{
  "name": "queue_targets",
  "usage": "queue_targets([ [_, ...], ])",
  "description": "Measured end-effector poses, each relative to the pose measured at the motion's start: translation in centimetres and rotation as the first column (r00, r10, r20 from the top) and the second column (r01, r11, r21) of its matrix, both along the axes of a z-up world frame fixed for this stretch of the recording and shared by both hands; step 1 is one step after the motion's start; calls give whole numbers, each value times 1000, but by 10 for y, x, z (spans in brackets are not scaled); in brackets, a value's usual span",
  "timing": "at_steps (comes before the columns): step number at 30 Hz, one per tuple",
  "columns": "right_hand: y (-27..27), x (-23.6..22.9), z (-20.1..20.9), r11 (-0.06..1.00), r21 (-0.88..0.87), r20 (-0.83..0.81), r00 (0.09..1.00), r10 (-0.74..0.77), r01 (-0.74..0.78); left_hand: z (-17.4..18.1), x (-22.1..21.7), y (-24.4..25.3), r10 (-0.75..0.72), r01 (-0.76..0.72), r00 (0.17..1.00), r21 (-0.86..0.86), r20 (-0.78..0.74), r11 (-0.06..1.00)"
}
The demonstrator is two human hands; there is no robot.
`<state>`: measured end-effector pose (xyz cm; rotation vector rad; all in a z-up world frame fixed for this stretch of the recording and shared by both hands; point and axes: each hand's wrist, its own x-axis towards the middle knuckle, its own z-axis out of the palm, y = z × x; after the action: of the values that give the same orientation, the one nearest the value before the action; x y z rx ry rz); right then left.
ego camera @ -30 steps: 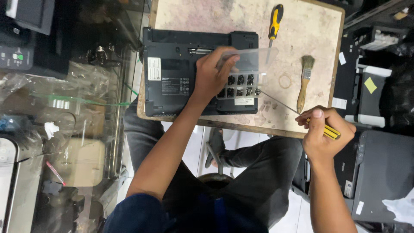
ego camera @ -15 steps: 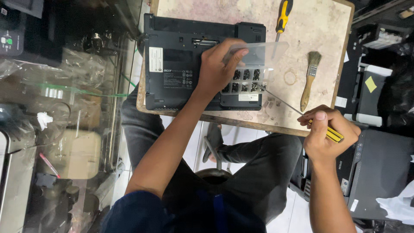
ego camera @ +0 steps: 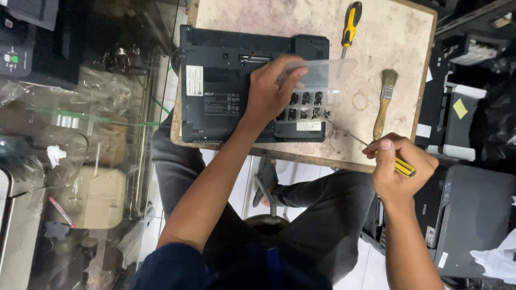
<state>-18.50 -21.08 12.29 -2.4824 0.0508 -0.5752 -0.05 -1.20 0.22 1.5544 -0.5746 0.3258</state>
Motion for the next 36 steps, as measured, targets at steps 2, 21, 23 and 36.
queue_targets([
  [2, -1, 1, -2, 1000, -1, 9, 1000, 8, -8, 2, -1, 0, 9, -9, 1000, -7, -13, 1000],
  [21, -30, -3, 37, 886, 447, 85, 980, -178, 122, 3, 6, -33, 35, -34, 977, 6, -211, 999],
  [23, -45, -3, 36, 866, 484, 112, 974, -199, 121, 3, 12, -57, 4, 4, 988, 47, -155, 999],
  [36, -95, -19, 46, 871, 454, 136, 951, -277, 188, -12, 54, -140, -360, 472, 871, 364, -334, 803],
])
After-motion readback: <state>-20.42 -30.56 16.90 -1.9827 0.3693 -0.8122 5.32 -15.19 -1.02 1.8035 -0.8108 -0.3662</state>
